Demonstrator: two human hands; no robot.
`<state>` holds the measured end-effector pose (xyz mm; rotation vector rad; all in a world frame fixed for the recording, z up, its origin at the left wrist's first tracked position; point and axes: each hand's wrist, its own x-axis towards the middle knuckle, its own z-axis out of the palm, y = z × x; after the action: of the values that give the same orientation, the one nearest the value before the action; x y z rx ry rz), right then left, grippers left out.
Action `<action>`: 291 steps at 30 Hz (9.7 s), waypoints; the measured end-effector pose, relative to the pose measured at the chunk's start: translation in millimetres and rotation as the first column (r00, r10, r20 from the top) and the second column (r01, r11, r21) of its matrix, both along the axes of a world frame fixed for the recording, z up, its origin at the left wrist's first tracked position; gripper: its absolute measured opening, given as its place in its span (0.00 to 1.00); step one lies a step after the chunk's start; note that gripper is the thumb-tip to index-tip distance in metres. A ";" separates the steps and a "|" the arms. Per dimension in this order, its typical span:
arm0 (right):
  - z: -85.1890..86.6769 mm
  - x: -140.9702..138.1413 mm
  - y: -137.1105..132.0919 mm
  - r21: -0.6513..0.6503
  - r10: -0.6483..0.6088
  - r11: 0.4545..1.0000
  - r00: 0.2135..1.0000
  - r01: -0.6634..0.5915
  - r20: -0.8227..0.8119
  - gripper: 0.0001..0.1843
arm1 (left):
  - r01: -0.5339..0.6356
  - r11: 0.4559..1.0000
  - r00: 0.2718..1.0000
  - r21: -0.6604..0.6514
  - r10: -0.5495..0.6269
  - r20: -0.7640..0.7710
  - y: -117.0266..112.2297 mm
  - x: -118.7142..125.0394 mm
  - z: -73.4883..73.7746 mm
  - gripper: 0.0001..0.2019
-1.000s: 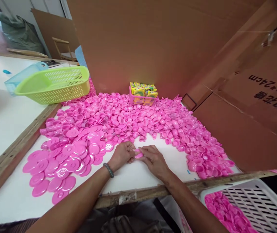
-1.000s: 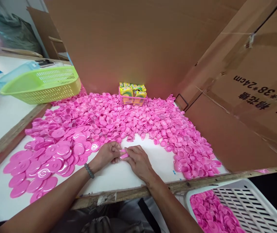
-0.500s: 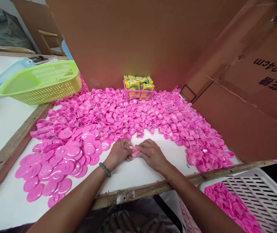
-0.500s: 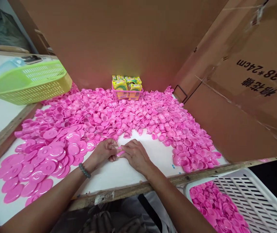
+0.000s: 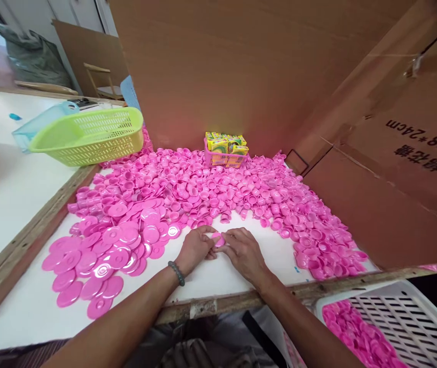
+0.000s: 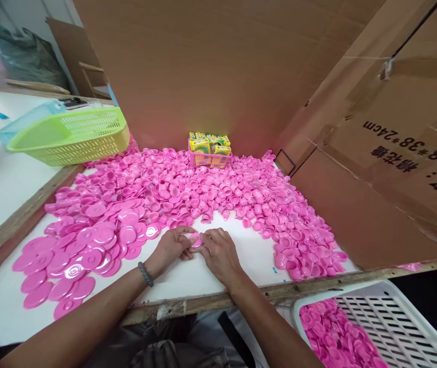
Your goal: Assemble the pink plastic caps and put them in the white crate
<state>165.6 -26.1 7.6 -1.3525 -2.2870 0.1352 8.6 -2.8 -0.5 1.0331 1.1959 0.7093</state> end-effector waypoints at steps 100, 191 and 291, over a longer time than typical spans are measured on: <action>3.3 -6.5 -16.9 -0.092 -0.029 0.995 0.994 0.038 0.105 0.17 | 0.108 0.990 0.992 -0.089 -0.113 -0.052 4.3 -1.4 11.3 0.10; -14.0 60.6 -17.7 -0.084 -0.390 0.913 0.790 0.400 -0.474 0.12 | 0.310 0.844 0.726 0.438 0.087 -0.682 3.2 18.8 16.7 0.09; 8.0 25.2 -56.3 -0.099 -0.132 0.986 0.991 0.133 0.025 0.11 | 0.129 0.983 0.989 -0.128 -0.118 0.086 -19.0 26.5 8.0 0.16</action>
<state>190.8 -82.4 15.7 -1.5581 -2.2231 0.1965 35.1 -21.9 7.5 0.9511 1.0863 0.5603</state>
